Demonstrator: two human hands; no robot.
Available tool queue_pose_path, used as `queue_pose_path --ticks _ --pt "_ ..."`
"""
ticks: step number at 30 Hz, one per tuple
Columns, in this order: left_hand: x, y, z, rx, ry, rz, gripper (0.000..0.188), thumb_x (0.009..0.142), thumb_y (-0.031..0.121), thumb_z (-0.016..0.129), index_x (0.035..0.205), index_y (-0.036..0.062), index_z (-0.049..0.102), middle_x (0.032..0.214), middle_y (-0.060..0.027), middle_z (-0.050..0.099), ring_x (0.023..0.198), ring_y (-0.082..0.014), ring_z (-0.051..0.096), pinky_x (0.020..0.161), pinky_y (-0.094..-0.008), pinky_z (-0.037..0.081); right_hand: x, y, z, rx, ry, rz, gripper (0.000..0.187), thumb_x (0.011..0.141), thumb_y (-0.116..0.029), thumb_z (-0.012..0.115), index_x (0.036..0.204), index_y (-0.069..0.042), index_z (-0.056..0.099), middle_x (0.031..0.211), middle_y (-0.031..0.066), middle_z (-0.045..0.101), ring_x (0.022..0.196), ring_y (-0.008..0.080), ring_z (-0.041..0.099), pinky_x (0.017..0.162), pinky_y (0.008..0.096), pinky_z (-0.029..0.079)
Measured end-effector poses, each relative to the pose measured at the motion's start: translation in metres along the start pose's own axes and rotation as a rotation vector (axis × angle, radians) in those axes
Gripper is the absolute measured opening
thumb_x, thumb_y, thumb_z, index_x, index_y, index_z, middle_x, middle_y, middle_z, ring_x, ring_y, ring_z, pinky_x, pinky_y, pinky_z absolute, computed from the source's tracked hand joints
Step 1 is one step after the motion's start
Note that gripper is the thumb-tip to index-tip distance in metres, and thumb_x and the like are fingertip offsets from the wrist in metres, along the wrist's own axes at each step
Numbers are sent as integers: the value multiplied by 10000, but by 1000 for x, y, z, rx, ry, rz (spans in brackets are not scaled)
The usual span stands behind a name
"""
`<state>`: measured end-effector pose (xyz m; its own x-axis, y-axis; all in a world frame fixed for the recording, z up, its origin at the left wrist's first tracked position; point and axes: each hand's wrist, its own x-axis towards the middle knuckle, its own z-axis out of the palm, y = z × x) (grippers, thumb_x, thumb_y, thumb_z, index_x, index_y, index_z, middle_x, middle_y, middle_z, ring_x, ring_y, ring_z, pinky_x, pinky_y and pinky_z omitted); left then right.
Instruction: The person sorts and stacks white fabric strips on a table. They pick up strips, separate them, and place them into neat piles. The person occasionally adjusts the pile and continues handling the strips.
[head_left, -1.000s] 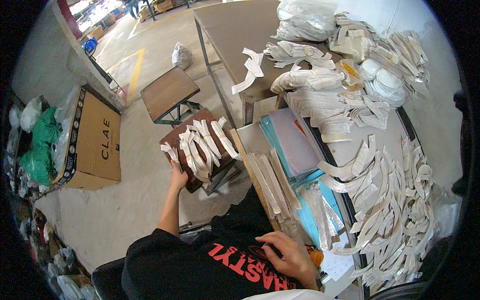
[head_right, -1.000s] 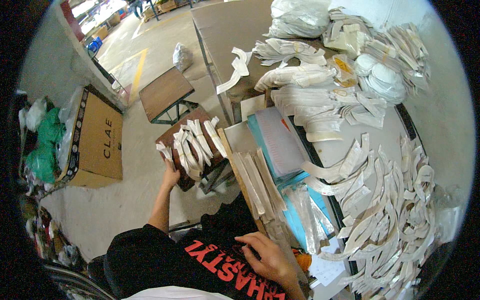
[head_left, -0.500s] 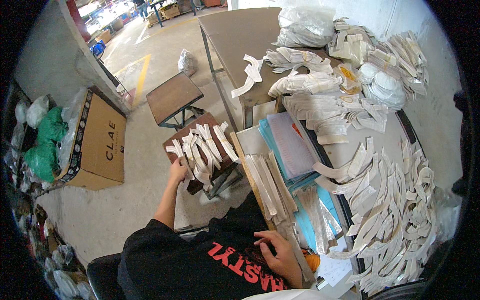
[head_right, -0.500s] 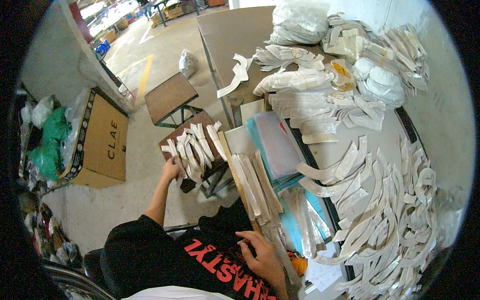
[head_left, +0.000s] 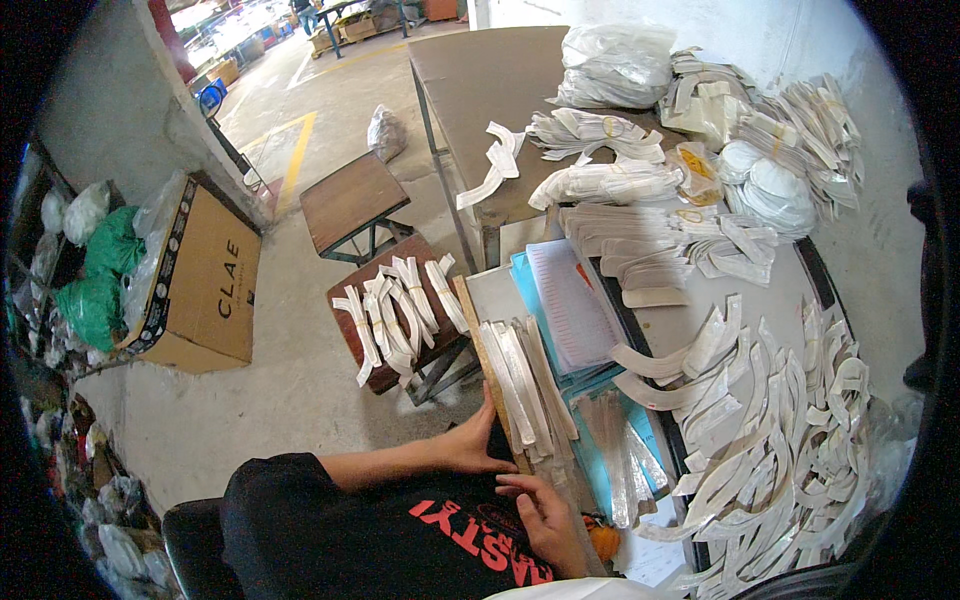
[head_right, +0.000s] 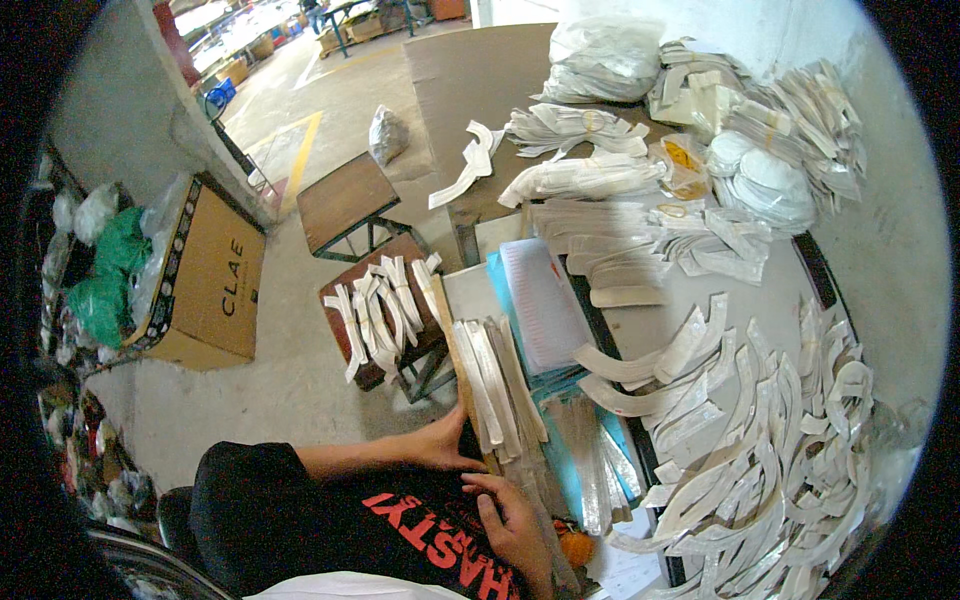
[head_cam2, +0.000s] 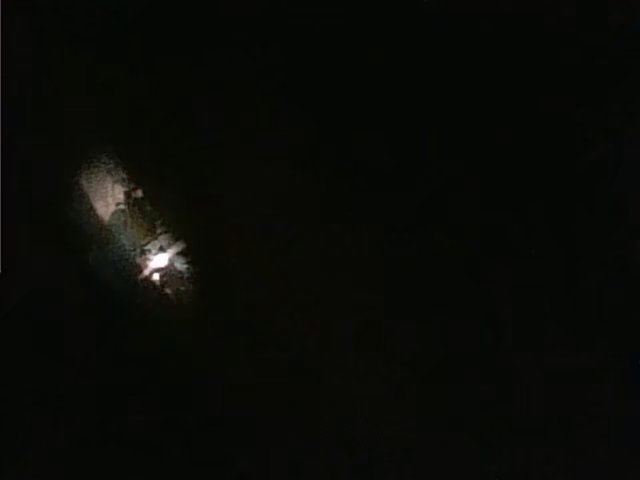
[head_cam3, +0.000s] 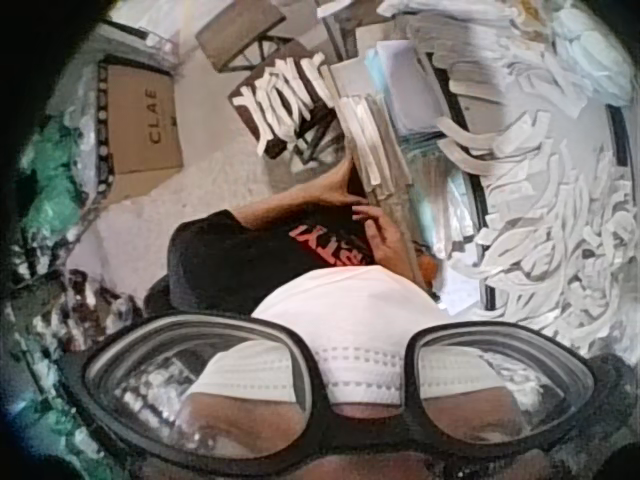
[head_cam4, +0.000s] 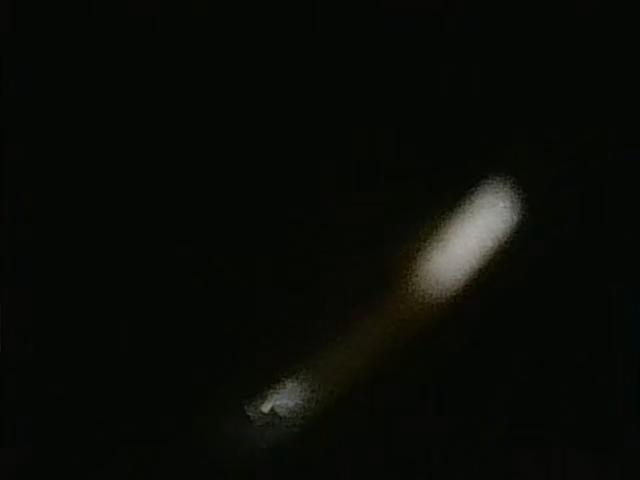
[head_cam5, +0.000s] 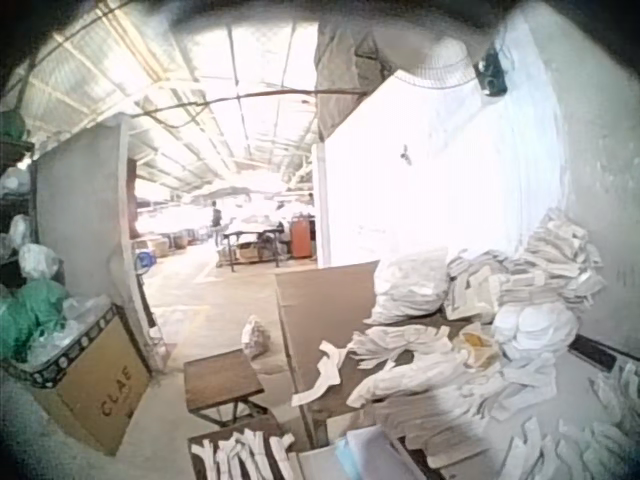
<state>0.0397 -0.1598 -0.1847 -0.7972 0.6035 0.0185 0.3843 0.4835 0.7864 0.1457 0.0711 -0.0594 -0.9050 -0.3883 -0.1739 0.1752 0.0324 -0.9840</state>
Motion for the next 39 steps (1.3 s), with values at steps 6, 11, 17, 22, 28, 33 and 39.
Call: queue_pose_path --ticks 6,11,17,22,28,33,39 --pt "5 -7 26 -163 34 -66 1534 721 316 990 1591 -63 -216 1673 -343 232 1563 -412 309 1273 -422 308 -5 -17 -10 -22 42 76 311 1129 -117 448 1346 17 626 1303 150 710 1173 213 700 1092 353 490" --pt "21 -11 34 -137 41 -23 1698 712 387 994 1463 -107 -446 1621 -436 293 1488 -473 439 1199 -416 415 -9 -22 -15 -9 96 88 302 1129 -111 447 1323 24 636 1285 145 717 1160 208 699 1078 342 491" --pt "59 24 30 -154 120 0 1677 742 358 987 1466 -73 -464 1647 -442 245 1538 -471 366 1249 -405 340 -3 -24 -17 -113 155 23 267 1085 -72 508 1279 -8 679 1198 152 736 1106 259 727 1018 371 529" --pt "65 26 14 -190 20 -1 1424 889 369 866 1576 -8 -324 1640 -379 319 1484 -490 424 1221 -434 380 -17 -29 -25 -248 203 -3 253 1059 -61 551 1263 -21 694 1167 158 735 1075 278 729 991 377 538" --pt "2 -40 -50 551 -676 -471 752 901 227 743 1577 98 438 1447 -276 598 1254 -442 631 1062 -515 517 -69 -60 -48 -318 448 -121 214 1079 -90 563 1186 41 694 1069 148 719 1001 232 683 941 343 521" --pt "-111 -108 -38 506 -1245 -147 384 901 279 755 1217 62 754 1135 -203 753 1062 -378 709 895 -533 556 -104 -36 -86 -276 768 -298 206 1099 -110 528 1106 33 677 971 151 718 810 201 681 789 330 545" --pt "-170 -120 -19 114 -1238 -446 403 933 311 738 1256 71 755 1150 -176 763 1062 -327 712 886 -506 549 -108 -60 -88 -154 613 -133 254 1124 -171 583 1258 20 683 1026 54 684 873 111 609 780 248 494"
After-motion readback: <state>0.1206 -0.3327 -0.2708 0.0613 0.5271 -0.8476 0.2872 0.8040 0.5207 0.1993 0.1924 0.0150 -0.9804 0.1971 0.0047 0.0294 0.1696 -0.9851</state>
